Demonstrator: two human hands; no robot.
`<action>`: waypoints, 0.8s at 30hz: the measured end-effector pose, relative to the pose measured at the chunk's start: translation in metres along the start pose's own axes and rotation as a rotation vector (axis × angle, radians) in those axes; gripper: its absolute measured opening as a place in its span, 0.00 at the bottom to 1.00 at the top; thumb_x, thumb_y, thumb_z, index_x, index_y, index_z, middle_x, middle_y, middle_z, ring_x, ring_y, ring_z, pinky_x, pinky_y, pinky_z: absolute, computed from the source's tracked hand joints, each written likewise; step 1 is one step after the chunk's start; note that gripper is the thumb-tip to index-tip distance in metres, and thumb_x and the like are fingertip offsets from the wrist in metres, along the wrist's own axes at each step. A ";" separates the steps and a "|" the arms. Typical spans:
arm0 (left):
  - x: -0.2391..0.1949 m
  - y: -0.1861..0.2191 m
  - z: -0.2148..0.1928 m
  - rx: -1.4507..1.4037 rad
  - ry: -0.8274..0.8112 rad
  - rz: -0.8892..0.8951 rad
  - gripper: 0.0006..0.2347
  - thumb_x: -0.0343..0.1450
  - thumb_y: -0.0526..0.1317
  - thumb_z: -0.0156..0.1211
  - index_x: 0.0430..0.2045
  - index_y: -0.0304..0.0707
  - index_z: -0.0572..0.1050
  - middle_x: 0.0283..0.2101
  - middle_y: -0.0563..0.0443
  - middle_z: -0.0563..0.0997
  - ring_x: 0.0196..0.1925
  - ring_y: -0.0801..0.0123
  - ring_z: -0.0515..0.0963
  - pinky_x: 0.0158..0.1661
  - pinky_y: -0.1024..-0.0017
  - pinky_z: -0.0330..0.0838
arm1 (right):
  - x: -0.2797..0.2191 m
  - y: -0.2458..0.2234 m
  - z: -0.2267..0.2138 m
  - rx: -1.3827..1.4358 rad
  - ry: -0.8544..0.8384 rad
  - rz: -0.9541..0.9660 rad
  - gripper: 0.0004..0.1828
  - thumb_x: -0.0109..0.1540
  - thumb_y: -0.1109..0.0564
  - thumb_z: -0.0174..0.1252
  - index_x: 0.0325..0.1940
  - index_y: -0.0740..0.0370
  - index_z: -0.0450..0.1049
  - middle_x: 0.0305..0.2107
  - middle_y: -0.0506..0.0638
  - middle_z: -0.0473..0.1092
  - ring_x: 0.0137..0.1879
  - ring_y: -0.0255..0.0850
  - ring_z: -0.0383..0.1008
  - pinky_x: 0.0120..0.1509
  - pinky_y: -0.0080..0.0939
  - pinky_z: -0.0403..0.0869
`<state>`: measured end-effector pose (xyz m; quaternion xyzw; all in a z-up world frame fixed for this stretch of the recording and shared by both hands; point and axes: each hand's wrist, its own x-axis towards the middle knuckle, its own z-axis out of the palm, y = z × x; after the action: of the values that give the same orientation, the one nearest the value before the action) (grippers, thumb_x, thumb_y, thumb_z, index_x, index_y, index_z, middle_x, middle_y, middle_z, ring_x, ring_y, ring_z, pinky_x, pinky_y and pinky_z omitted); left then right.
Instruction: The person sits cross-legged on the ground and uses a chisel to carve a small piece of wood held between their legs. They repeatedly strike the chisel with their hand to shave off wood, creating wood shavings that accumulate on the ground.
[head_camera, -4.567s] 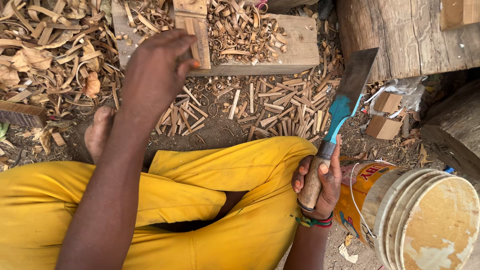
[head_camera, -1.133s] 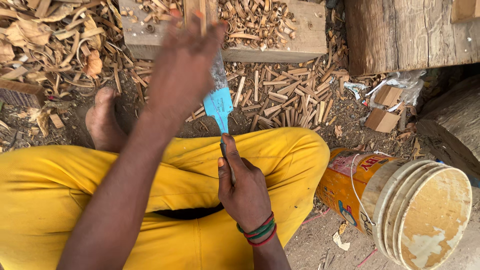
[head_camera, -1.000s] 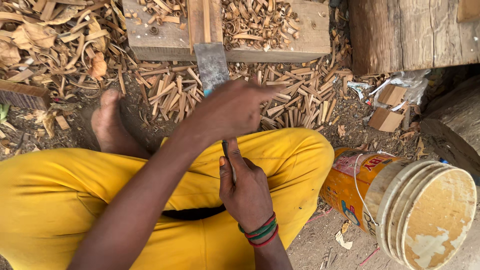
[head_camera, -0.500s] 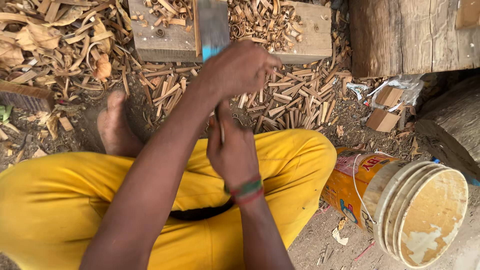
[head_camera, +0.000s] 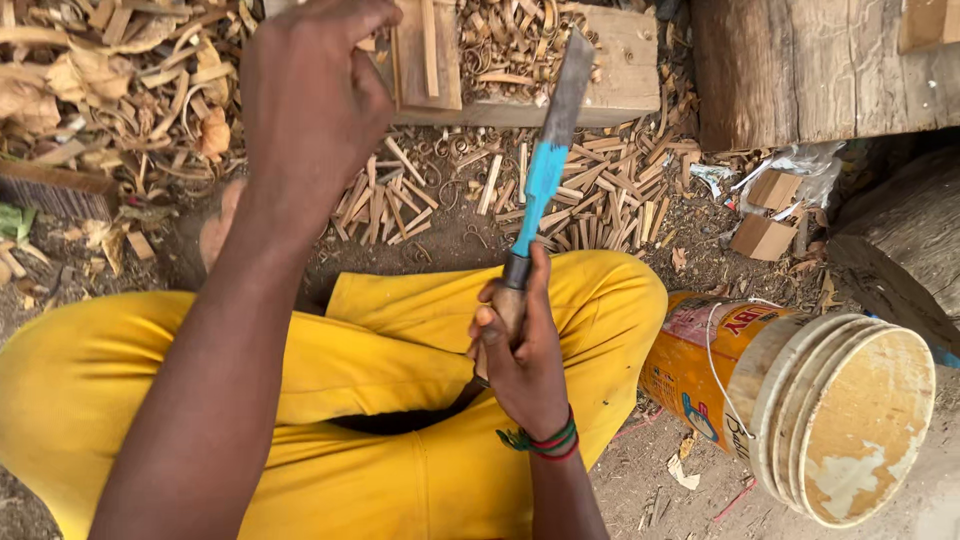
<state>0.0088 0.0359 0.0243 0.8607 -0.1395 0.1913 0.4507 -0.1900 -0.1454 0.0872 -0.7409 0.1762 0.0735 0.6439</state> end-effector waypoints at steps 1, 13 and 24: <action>-0.001 -0.005 0.003 0.046 -0.054 -0.024 0.20 0.68 0.21 0.54 0.50 0.41 0.83 0.55 0.45 0.85 0.53 0.60 0.85 0.54 0.63 0.83 | -0.007 0.003 -0.005 -0.136 0.003 0.025 0.41 0.67 0.60 0.53 0.80 0.56 0.42 0.35 0.43 0.69 0.31 0.29 0.71 0.34 0.32 0.74; -0.021 -0.024 0.057 0.397 -0.270 0.091 0.20 0.69 0.31 0.67 0.57 0.49 0.80 0.62 0.52 0.81 0.71 0.54 0.71 0.70 0.29 0.32 | -0.020 0.010 -0.008 -0.726 0.002 -0.199 0.27 0.68 0.59 0.56 0.72 0.65 0.64 0.33 0.60 0.73 0.33 0.49 0.75 0.38 0.43 0.74; -0.030 -0.022 0.065 0.485 -0.234 0.070 0.22 0.66 0.31 0.69 0.56 0.49 0.80 0.62 0.53 0.81 0.71 0.56 0.71 0.67 0.24 0.33 | -0.020 0.009 -0.004 -0.704 -0.014 -0.255 0.27 0.68 0.61 0.56 0.72 0.64 0.63 0.38 0.61 0.74 0.38 0.51 0.78 0.42 0.44 0.76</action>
<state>0.0045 -0.0037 -0.0393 0.9545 -0.1702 0.1336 0.2053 -0.2119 -0.1471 0.0866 -0.9324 0.0419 0.0538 0.3551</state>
